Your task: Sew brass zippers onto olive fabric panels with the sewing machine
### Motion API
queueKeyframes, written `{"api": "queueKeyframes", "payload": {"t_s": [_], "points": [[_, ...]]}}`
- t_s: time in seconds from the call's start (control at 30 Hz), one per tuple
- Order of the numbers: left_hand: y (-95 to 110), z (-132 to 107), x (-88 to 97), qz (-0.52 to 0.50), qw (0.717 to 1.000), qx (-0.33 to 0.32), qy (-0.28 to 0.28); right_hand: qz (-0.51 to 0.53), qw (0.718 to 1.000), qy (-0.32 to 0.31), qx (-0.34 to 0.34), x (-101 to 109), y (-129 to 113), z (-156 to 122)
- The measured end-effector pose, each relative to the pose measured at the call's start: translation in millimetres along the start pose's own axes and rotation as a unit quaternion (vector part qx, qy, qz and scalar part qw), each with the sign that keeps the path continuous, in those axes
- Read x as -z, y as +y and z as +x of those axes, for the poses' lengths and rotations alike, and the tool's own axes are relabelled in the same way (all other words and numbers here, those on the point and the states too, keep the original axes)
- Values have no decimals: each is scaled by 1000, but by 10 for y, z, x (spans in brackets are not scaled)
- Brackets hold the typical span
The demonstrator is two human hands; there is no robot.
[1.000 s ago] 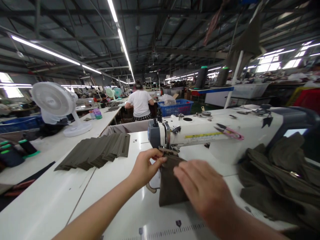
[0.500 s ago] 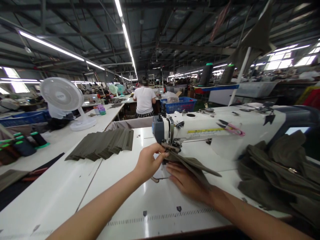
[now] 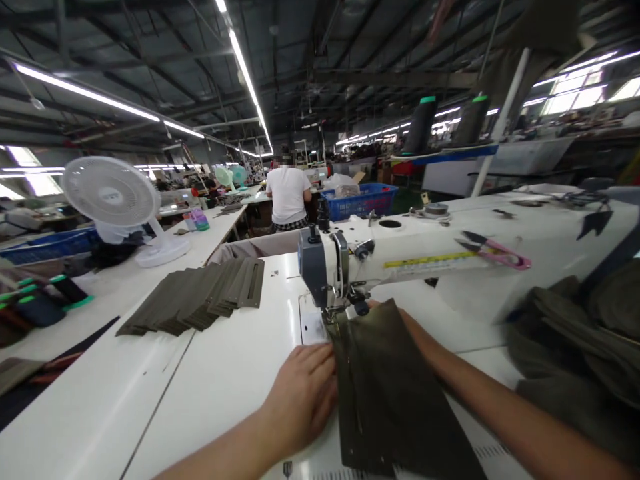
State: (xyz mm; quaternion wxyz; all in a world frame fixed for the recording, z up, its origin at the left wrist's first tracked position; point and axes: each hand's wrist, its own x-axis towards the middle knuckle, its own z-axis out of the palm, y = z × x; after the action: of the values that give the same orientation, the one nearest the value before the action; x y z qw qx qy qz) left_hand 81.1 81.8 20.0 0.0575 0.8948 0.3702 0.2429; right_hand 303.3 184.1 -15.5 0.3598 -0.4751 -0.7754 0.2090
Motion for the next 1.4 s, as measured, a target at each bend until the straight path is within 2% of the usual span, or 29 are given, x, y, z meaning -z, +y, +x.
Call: {"api": "queueKeyframes", "payload": {"t_s": [0.1, 0.23, 0.33, 0.43, 0.57, 0.7, 0.77, 0.87, 0.97, 1.07, 1.17, 1.3, 1.4], "points": [[-73, 147, -99, 43, 998, 34, -9, 40, 999, -11, -14, 47, 58, -23], [-91, 180, -151, 59, 997, 33, -41, 78, 993, 46, -74, 227, 103, -30], [-66, 166, -125, 65, 996, 34, -46, 35, 987, 79, -134, 310, 59, -45], [-50, 163, -120, 73, 996, 37, -40, -102, 983, 61, -142, 290, -39, -100], [-60, 163, -140, 80, 995, 39, -38, -329, 939, 51, -92, 214, -182, -178], [-74, 170, -146, 77, 996, 33, -36, -413, 909, 53, -16, 196, -205, -166], [-77, 175, -145, 76, 996, 32, -39, -405, 913, 46, -1, 210, -137, -120], [-74, 180, -145, 79, 995, 38, -48, -367, 929, 27, -22, 241, -17, -40], [-60, 176, -150, 89, 993, 52, -51, -371, 928, 24, -28, 226, -46, -23], [-49, 158, -166, 92, 993, 60, -50, -359, 929, 53, 77, 93, -254, -116], [-72, 121, -195, 88, 994, 67, -27, -251, 945, 48, 202, -126, -446, -258], [-162, 59, -237, 100, 990, 78, 56, -198, 956, 7, 217, -305, -478, -356], [-231, 54, -246, 92, 995, 40, 29, -197, 957, -5, 211, -307, -439, -352]]}}
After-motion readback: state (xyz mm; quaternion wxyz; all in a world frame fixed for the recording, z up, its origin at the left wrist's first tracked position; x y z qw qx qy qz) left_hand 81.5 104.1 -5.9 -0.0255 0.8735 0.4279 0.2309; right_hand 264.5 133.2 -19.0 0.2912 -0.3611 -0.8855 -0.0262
